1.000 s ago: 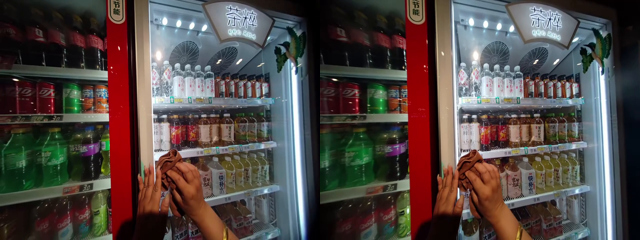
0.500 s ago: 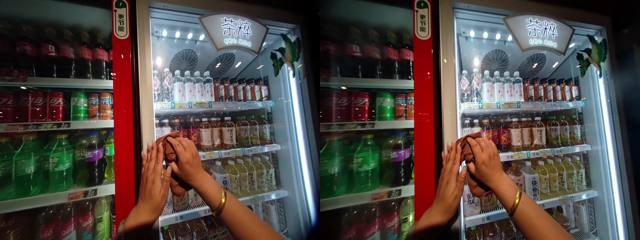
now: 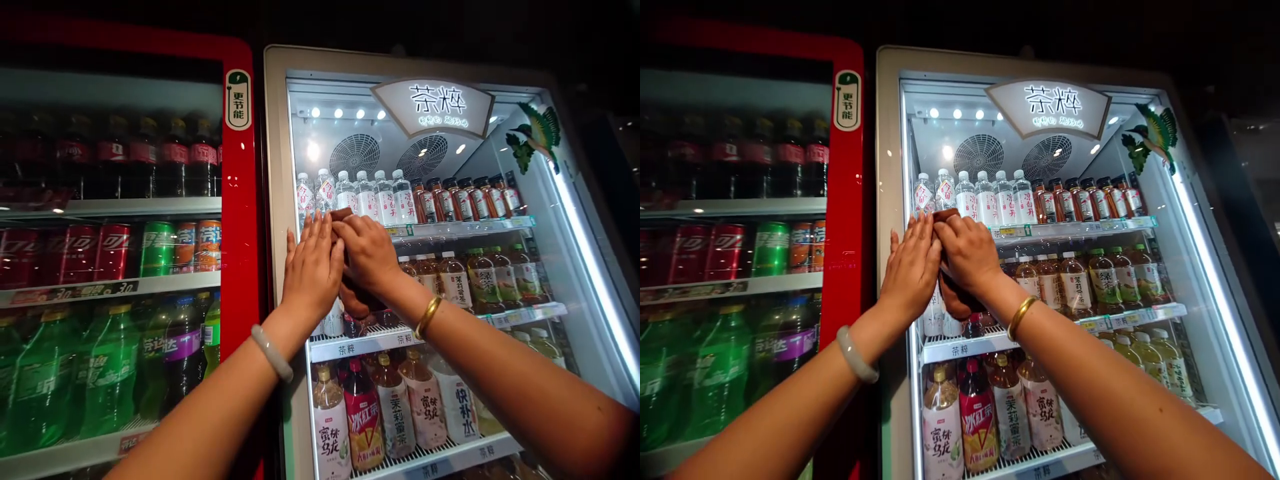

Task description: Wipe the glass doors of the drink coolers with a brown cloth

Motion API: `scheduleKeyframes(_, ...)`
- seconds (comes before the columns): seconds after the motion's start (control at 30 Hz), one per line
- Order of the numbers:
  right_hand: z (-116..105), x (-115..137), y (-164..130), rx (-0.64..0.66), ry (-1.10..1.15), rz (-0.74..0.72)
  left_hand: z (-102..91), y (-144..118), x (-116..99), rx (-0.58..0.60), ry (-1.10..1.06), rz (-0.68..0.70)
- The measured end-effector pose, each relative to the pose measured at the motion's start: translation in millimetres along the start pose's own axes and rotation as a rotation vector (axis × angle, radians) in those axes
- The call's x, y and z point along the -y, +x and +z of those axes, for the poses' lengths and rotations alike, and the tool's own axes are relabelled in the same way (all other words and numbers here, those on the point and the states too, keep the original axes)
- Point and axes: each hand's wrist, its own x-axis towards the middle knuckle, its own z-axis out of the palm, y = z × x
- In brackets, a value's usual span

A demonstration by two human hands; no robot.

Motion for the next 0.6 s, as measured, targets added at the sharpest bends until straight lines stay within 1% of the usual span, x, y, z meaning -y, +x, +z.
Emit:
scheduleKeyframes(0.07,0.5,-5.8,5.4,-0.022,0.013,0.037,-3.8,27.4,0.3,0.006,0.073,-0.012)
scheduleKeyframes(0.17,5.6,-10.8,16.0,-0.065,0.077,-0.037,-8.4,57.6,5.7,-0.002,0.147,-0.028)
scheduleKeyframes(0.23,10.8,-18.5,34.2,-0.06,0.113,-0.094,-10.5,73.7,10.6,-0.012,0.178,-0.033)
scheduleKeyframes(0.27,13.1,-24.3,46.3,-0.05,0.12,-0.096,-11.0,81.2,12.5,-0.02,0.192,-0.041)
scheduleKeyframes(0.33,15.8,-38.0,70.6,-0.02,0.097,-0.048,-10.5,95.2,14.1,-0.04,0.215,-0.064)
scheduleKeyframes(0.4,15.2,-49.6,84.9,-0.014,0.039,0.056,-8.2,106.4,12.3,-0.055,0.236,-0.074)
scheduleKeyframes(0.47,12.5,-53.6,82.9,-0.024,-0.018,0.142,-4.9,113.5,8.7,-0.064,0.253,-0.071)
scheduleKeyframes(0.5,11.2,-52.1,76.9,-0.028,-0.036,0.156,-3.4,115.6,7.3,-0.067,0.261,-0.067)
scheduleKeyframes(0.6,11.5,-40.5,58.1,-0.037,-0.056,0.118,-2.0,121.2,7.8,-0.065,0.266,-0.049)
